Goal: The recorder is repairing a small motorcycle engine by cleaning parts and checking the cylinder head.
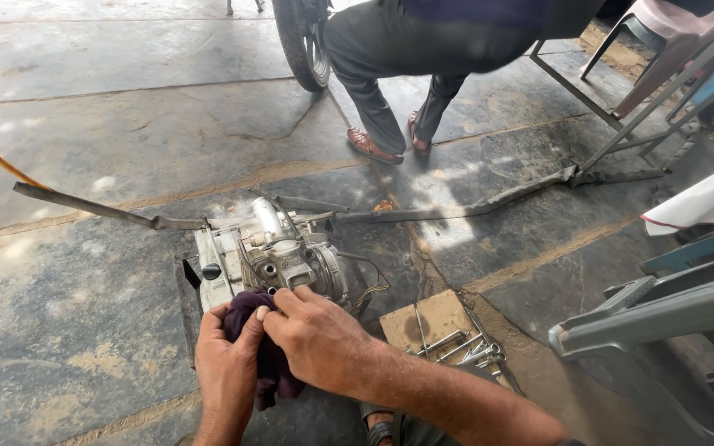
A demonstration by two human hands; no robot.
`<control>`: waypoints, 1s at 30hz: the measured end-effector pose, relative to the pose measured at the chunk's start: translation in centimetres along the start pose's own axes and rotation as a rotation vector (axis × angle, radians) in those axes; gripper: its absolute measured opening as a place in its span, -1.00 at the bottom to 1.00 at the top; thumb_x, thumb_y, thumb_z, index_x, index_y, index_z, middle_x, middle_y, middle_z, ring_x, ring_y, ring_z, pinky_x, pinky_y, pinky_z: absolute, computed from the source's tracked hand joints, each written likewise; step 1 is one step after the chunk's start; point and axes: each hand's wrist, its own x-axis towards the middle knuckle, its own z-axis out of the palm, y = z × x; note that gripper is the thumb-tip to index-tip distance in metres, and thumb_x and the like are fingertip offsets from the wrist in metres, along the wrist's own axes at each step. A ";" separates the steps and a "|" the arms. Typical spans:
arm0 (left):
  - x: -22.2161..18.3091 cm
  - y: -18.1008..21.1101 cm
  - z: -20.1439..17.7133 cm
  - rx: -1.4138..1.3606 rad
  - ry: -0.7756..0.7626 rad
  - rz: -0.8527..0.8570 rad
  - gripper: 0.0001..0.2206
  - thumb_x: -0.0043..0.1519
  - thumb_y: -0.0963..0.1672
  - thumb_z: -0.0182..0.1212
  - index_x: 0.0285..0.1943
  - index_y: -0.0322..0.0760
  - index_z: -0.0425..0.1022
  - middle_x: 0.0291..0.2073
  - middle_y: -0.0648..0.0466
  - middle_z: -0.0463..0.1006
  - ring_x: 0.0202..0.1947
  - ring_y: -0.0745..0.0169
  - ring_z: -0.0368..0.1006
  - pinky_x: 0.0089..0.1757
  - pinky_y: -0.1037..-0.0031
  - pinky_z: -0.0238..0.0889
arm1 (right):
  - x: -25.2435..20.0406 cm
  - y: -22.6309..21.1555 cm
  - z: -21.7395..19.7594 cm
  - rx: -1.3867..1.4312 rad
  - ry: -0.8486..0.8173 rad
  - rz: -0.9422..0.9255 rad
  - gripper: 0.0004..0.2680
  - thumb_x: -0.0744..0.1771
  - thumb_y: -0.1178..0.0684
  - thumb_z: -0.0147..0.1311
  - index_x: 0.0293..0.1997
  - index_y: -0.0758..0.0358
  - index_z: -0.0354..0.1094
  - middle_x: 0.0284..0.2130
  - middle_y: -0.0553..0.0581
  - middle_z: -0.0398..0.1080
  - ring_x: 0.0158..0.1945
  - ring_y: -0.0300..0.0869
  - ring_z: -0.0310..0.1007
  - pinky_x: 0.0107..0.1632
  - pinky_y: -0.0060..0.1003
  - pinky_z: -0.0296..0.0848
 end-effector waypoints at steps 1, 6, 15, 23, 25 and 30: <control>0.1 0.0 0.0 -0.005 0.004 0.002 -0.56 0.17 -0.08 0.38 0.14 -0.42 0.39 -0.14 -0.06 0.58 -0.19 0.27 0.53 -0.22 0.49 0.48 | 0.2 0.1 0.0 0.000 -0.002 -0.006 -0.90 0.26 0.24 0.10 -0.20 0.37 0.35 -0.29 0.21 0.38 -0.23 -0.01 0.45 -0.14 -0.16 0.53; 0.6 -1.4 -0.3 0.023 0.049 0.016 -0.54 0.14 -0.05 0.42 0.08 -0.39 0.36 -0.19 -0.01 0.56 -0.23 0.33 0.50 -0.24 0.52 0.44 | -0.3 1.4 1.0 -0.038 -0.187 0.149 -0.88 0.36 0.14 0.17 -0.30 0.35 0.33 -0.37 0.23 0.37 -0.24 0.04 0.43 -0.16 -0.09 0.48; 1.2 -2.7 -0.5 -0.151 -0.016 -0.125 -0.62 0.14 -0.01 0.39 -0.07 -0.40 0.48 -0.32 0.00 0.58 -0.36 0.32 0.48 -0.32 0.50 0.43 | 0.3 0.8 0.4 0.018 -0.233 0.321 -0.81 0.36 0.02 0.22 -0.19 0.39 0.39 -0.34 0.23 0.39 -0.24 -0.03 0.44 -0.22 -0.13 0.49; 0.9 -1.8 0.0 -0.029 -0.035 -0.201 -0.53 0.15 0.08 0.35 -0.06 -0.40 0.49 -0.34 -0.03 0.58 -0.37 0.30 0.50 -0.35 0.47 0.41 | -0.1 0.7 0.4 -0.024 -0.119 0.082 -0.94 0.23 0.34 0.12 -0.34 0.36 0.40 -0.33 0.22 0.38 -0.22 -0.03 0.43 -0.15 -0.17 0.51; 1.1 -2.2 0.1 -0.035 -0.032 -0.209 -0.52 0.14 0.09 0.35 -0.06 -0.40 0.49 -0.34 -0.03 0.59 -0.37 0.29 0.50 -0.35 0.47 0.42 | 0.2 0.8 0.0 0.023 -0.055 0.065 -0.95 0.24 0.33 0.13 -0.34 0.37 0.39 -0.33 0.22 0.39 -0.20 -0.01 0.43 -0.13 -0.15 0.51; 0.1 -1.8 0.3 0.080 0.016 -0.042 -0.57 0.19 0.04 0.36 -0.07 -0.45 0.48 -0.28 -0.02 0.60 -0.30 0.32 0.49 -0.27 0.47 0.41 | 0.5 0.9 -1.5 0.008 -0.033 0.103 -0.86 0.22 0.30 0.20 -0.21 0.33 0.46 -0.36 0.25 0.41 -0.16 0.10 0.43 -0.08 -0.03 0.46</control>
